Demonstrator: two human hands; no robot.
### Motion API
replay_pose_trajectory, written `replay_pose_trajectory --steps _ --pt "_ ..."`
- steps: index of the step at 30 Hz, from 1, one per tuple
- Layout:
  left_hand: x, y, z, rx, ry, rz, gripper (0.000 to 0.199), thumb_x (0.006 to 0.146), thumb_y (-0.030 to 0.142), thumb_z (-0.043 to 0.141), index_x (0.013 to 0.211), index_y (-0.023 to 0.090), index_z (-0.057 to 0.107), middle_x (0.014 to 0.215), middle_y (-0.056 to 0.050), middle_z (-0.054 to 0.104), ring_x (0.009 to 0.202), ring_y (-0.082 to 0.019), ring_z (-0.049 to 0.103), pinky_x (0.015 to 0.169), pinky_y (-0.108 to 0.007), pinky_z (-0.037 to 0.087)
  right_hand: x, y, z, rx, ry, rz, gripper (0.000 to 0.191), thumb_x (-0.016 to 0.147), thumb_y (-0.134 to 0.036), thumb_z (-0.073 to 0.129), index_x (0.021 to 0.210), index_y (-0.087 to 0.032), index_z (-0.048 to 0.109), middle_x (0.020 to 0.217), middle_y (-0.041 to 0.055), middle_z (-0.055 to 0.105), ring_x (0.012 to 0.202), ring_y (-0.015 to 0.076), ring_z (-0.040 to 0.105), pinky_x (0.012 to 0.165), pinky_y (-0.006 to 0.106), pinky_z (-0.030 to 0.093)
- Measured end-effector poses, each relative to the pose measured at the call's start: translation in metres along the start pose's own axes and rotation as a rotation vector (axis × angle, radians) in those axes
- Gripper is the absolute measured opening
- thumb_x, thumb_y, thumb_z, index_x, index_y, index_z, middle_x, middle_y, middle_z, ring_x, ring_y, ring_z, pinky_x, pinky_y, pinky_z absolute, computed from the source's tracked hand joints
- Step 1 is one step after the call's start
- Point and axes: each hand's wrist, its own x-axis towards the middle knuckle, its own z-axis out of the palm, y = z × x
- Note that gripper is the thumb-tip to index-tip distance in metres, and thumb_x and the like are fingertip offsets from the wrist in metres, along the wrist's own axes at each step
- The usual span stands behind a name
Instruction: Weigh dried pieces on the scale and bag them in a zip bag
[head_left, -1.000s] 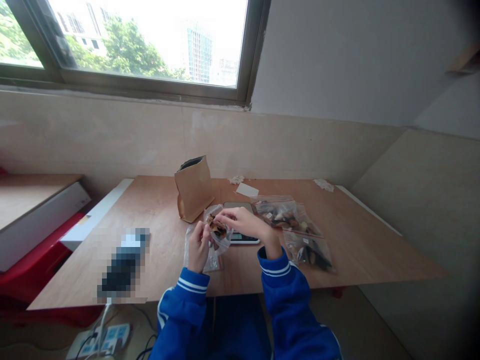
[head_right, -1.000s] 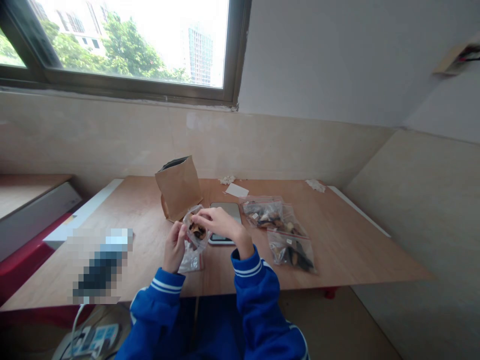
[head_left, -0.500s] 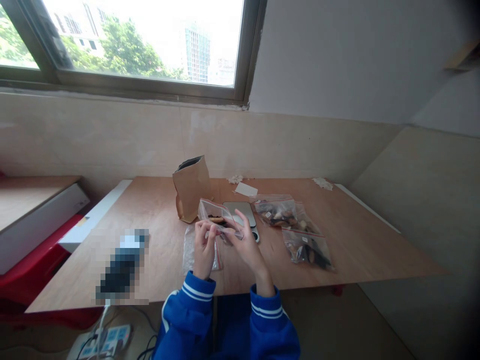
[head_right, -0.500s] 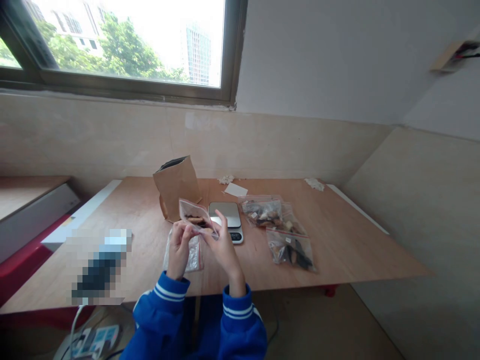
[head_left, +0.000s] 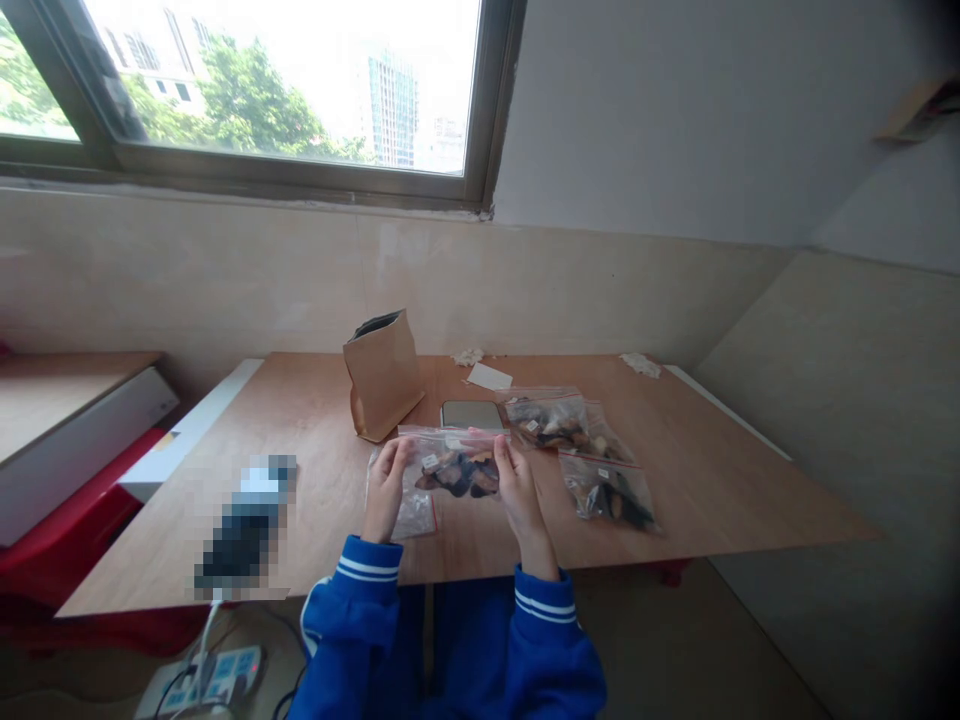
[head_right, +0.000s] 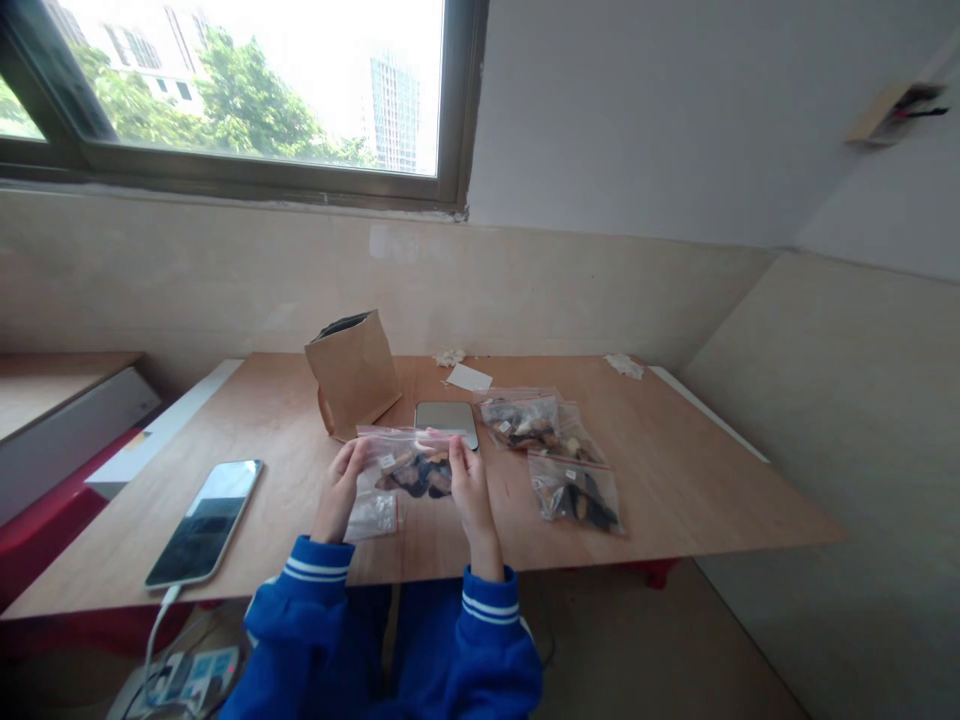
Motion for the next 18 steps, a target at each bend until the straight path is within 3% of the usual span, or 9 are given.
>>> replay_pose_trajectory --steps 3,6,10,13,18 --pt "-0.004 0.0 0.003 -0.058 -0.024 0.002 0.039 0.082 0.054 0.059 0.09 0.017 0.067 0.09 -0.006 0.069 0.085 -0.019 0.063 0.075 -0.028 0.05 -0.002 0.004 0.0 -0.069 -0.035 -0.009 0.055 0.092 -0.064 0.039 0.115 -0.024 0.069 0.123 0.009 0.066 0.122 0.0273 0.057 0.107 0.042 0.041" --pt "-0.009 0.002 0.008 -0.076 0.083 -0.029 0.039 0.08 0.054 0.062 0.09 0.017 0.067 0.083 -0.004 0.068 0.069 -0.015 0.062 0.059 -0.024 0.048 -0.003 0.01 0.0 -0.165 -0.048 -0.048 0.052 0.092 -0.061 0.041 0.119 -0.025 0.067 0.123 0.0081 0.067 0.12 0.0268 0.058 0.106 0.043 0.041" --pt "-0.012 0.005 0.009 -0.078 0.273 0.016 0.039 0.079 0.053 0.064 0.091 0.015 0.068 0.075 -0.003 0.066 0.062 -0.012 0.058 0.059 -0.022 0.047 -0.001 0.02 -0.002 -0.222 0.035 -0.081 0.05 0.092 -0.062 0.042 0.099 -0.023 0.072 0.097 0.0086 0.075 0.094 0.0268 0.069 0.087 0.039 0.052" --pt "-0.013 0.007 0.009 -0.095 0.286 0.003 0.041 0.078 0.054 0.064 0.092 0.015 0.068 0.069 0.0 0.063 0.058 -0.01 0.054 0.056 -0.02 0.045 0.001 0.025 -0.003 -0.152 0.048 -0.055 0.049 0.091 -0.062 0.043 0.093 -0.022 0.071 0.085 0.0084 0.075 0.08 0.0253 0.069 0.074 0.036 0.054" --pt "-0.014 0.007 0.009 -0.114 0.305 -0.096 0.047 0.074 0.057 0.067 0.096 0.015 0.069 0.06 0.003 0.055 0.049 -0.008 0.047 0.045 -0.018 0.039 0.002 0.029 -0.008 -0.101 0.086 -0.008 0.043 0.086 -0.059 0.055 0.091 -0.02 0.071 0.083 0.0078 0.074 0.067 0.0219 0.067 0.064 0.032 0.053"
